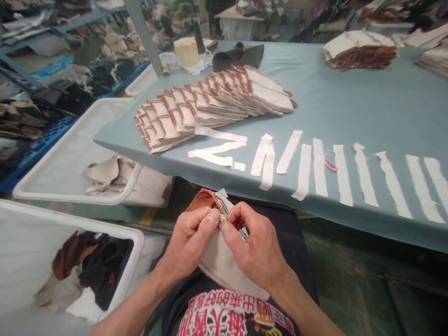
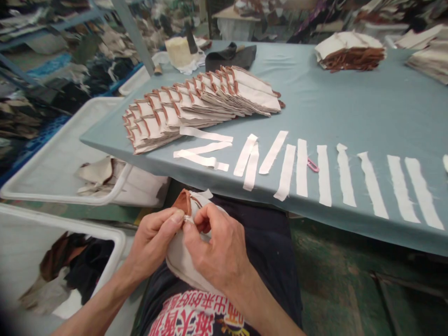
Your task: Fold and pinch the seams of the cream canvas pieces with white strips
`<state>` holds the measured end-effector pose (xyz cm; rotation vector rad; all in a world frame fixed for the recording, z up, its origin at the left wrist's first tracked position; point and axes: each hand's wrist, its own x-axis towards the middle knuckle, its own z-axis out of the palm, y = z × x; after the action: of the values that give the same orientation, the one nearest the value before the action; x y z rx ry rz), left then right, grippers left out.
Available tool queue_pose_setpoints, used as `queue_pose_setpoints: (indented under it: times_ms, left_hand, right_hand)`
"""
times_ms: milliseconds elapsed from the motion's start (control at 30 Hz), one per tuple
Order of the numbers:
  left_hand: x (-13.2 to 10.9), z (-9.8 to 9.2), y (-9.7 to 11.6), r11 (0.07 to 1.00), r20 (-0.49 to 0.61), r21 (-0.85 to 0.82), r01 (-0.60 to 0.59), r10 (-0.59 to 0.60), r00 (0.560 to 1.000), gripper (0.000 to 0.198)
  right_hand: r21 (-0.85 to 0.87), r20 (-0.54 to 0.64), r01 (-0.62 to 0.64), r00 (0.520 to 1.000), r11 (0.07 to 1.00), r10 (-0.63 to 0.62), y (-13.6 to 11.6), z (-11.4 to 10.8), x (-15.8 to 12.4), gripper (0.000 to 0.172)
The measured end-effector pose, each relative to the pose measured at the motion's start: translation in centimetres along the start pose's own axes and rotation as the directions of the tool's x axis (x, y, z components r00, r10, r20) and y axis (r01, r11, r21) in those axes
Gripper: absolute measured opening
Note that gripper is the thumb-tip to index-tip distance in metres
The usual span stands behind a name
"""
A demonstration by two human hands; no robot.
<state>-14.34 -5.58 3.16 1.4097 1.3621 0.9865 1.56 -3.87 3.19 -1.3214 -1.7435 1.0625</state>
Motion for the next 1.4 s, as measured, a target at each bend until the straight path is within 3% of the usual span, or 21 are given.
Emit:
queue_pose_setpoints:
  times_ms: [100,233,300,433,600,767,933,1067,1167,1267,1400]
  left_hand:
    - [0.1,0.1,-0.7,0.999,-0.008,-0.036,0.041,-0.041,0.999,0.045]
    - [0.6,0.3,-1.4,0.974,0.069,-0.183,0.13,-0.12,0.99,0.066]
    - [1.0,0.4,-1.3,0.983,0.085,-0.141,0.114,-0.103,0.991,0.065]
    - [1.7,0.6,-0.6,0.997,0.113,0.067,0.039,-0.046,0.993,0.039]
    - [1.9,1.1,-0.3,0.976,0.222,0.2,-0.082,0.036,0.974,0.038]
    - [1.7,2.6,-0.3,0.852,0.252,0.383,-0.358,0.276,0.927,0.029]
    - [1.5,3.7,-1.1,0.776,0.221,0.457,-0.435,0.374,0.9,0.026]
    - [2.0,3.6,-1.7,0.783,0.192,0.425,-0.454,0.412,0.891,0.027]
    - [2.0,3.4,-1.6,0.817,0.182,0.392,-0.423,0.382,0.906,0.026]
    - [1.6,3.6,-1.7,0.862,0.124,0.376,-0.34,0.317,0.94,0.028]
    - [1.4,3.7,-2.3,0.897,0.047,0.346,-0.275,0.276,0.96,0.026]
  right_hand:
    - [0.036,0.023,-0.079,0.997,0.996,0.078,0.4,0.1,0.4,0.027]
    - [0.061,0.034,-0.134,0.991,0.989,0.133,1.5,0.3,0.8,0.023]
    - [0.043,0.004,-0.121,0.993,0.992,0.121,2.0,0.3,0.8,0.021]
    - [0.044,-0.07,-0.025,0.997,0.999,0.028,2.8,0.1,0.3,0.02]
    - [0.01,-0.12,0.06,0.991,0.998,-0.058,3.9,-0.1,-1.9,0.015]
    - [0.062,-0.209,0.015,0.978,0.998,-0.001,5.1,0.4,-3.6,0.01]
    - [0.08,-0.273,0.005,0.962,0.997,0.017,5.1,0.5,-3.8,0.01]
    - [0.014,-0.225,0.009,0.974,1.0,-0.006,5.5,-1.7,-3.3,0.012]
    - [-0.174,-0.294,-0.005,0.954,0.985,-0.048,6.7,-4.9,-2.0,0.015]
    - [-0.495,-0.37,-0.084,0.921,0.865,-0.122,8.3,-8.3,0.3,0.013]
    - [-0.645,-0.325,-0.091,0.931,0.759,-0.165,10.2,-11.3,3.9,0.015]
